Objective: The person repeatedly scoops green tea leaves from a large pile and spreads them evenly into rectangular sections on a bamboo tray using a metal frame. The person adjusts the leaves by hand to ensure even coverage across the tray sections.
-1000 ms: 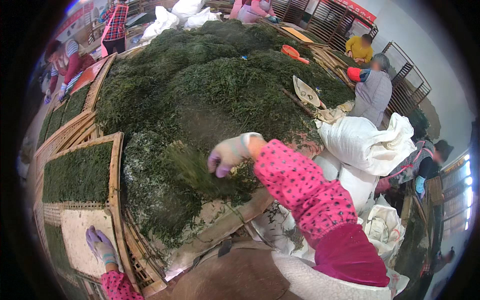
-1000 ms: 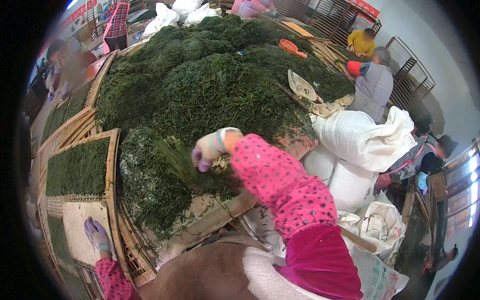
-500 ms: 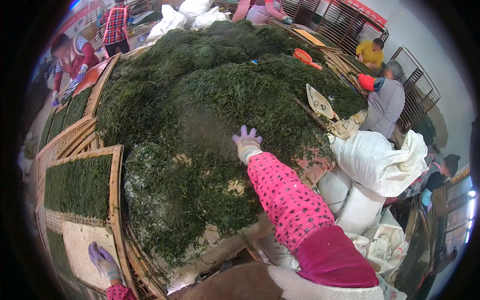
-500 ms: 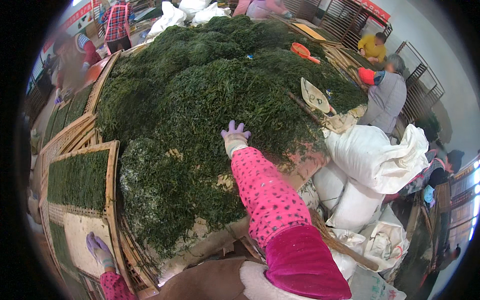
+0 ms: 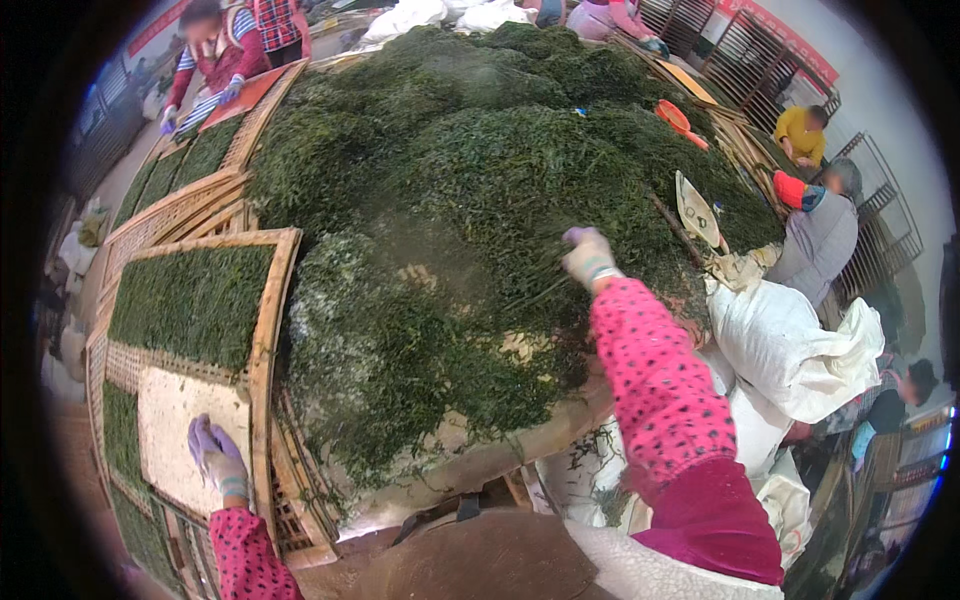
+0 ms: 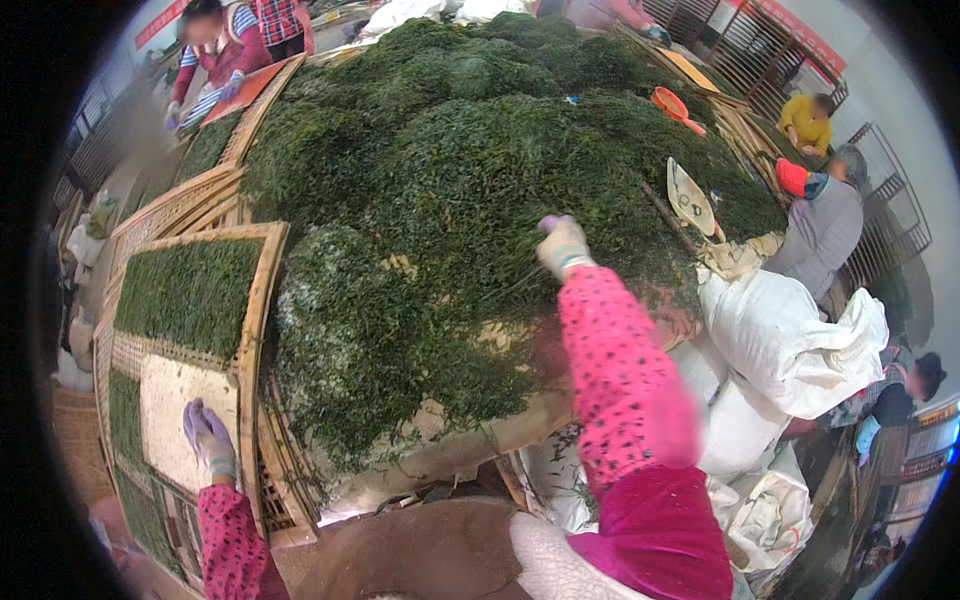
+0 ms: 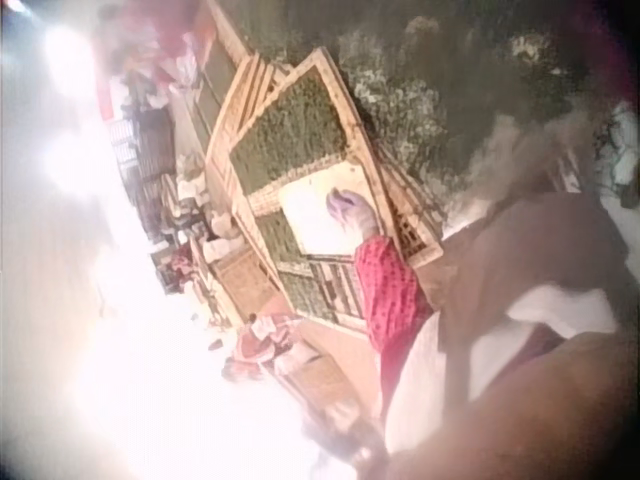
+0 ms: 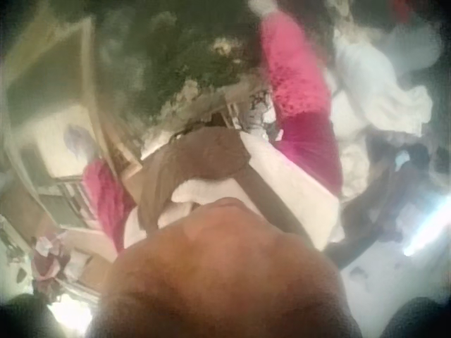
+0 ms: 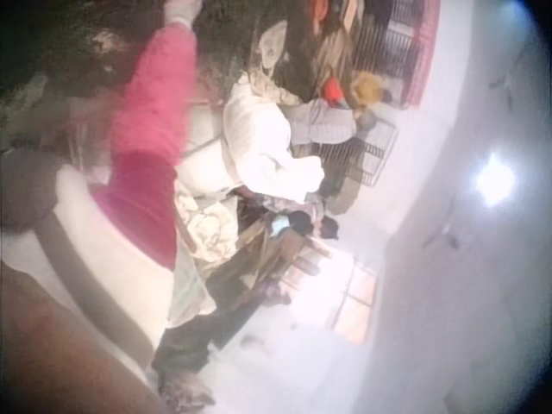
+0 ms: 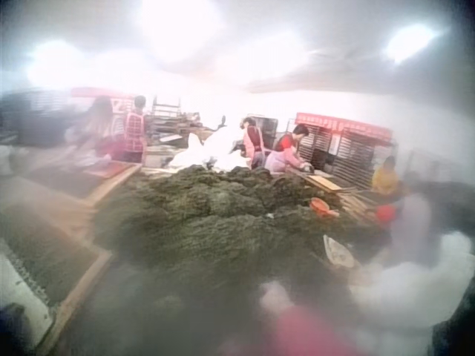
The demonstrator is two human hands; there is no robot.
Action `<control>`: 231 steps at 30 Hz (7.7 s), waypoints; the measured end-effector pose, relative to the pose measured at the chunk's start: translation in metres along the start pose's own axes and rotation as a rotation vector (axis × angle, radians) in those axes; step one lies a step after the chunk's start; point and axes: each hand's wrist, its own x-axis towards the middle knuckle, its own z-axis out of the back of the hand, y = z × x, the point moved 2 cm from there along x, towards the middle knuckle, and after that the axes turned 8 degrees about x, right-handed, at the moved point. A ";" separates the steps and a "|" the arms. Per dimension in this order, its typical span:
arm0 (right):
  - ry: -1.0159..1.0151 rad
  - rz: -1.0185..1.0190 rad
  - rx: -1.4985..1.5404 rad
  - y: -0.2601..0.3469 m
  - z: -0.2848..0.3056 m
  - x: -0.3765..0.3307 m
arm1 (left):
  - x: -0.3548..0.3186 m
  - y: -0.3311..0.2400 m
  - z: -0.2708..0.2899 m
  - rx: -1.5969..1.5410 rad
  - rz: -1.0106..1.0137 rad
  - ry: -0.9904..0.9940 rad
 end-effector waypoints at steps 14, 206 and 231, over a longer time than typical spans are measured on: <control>-0.593 0.141 0.014 0.082 0.357 0.042 | -0.002 -0.008 0.012 -0.010 0.020 -0.036; 0.472 0.915 1.078 0.283 0.125 -0.115 | 0.168 -0.333 0.281 -2.336 -0.576 0.837; 2.192 0.410 0.274 0.721 -0.198 -0.604 | -0.241 0.433 0.256 -1.997 1.213 -0.851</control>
